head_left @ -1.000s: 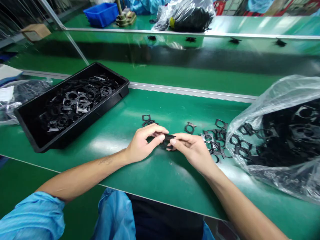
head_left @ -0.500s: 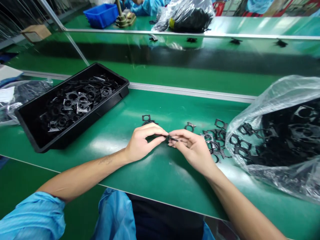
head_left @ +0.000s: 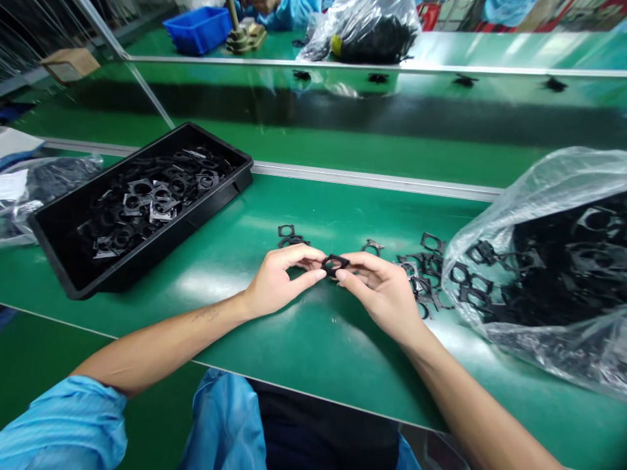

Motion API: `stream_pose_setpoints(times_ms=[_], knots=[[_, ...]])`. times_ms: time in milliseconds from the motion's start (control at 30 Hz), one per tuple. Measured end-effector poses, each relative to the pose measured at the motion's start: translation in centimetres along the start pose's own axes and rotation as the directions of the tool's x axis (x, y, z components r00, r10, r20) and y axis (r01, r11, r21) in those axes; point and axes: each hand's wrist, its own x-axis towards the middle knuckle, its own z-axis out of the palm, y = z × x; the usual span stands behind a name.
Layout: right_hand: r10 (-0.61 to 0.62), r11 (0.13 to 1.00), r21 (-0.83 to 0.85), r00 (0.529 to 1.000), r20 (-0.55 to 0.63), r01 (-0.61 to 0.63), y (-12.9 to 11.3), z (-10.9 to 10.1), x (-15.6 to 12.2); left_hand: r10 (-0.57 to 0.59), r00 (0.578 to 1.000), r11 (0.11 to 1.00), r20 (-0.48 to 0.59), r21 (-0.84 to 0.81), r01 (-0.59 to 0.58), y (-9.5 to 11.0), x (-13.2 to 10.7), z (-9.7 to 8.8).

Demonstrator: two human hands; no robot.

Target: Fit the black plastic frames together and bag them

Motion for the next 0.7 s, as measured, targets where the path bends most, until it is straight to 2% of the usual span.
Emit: stream_pose_setpoints(times_ms=[300, 533, 700], knots=[[0.041, 0.999, 0.023, 0.999, -0.013, -0.041, -0.57, 0.12, -0.05, -0.139, 0.990, 0.976, 0.008, -0.168, 0.139, 0.23, -0.02, 0.03], [0.141, 0.975, 0.174, 0.990, 0.018, -0.141, -0.72, -0.07, 0.12, -0.300, 0.947, 0.864, 0.113, -0.389, 0.320, -0.02, 0.35, -0.20], [0.194, 0.968, 0.154, 0.980, 0.033, -0.197, -0.62, -0.21, 0.54, -0.347, 0.931, 0.857, 0.112, -0.364, 0.364, -0.32, 0.72, -0.06]])
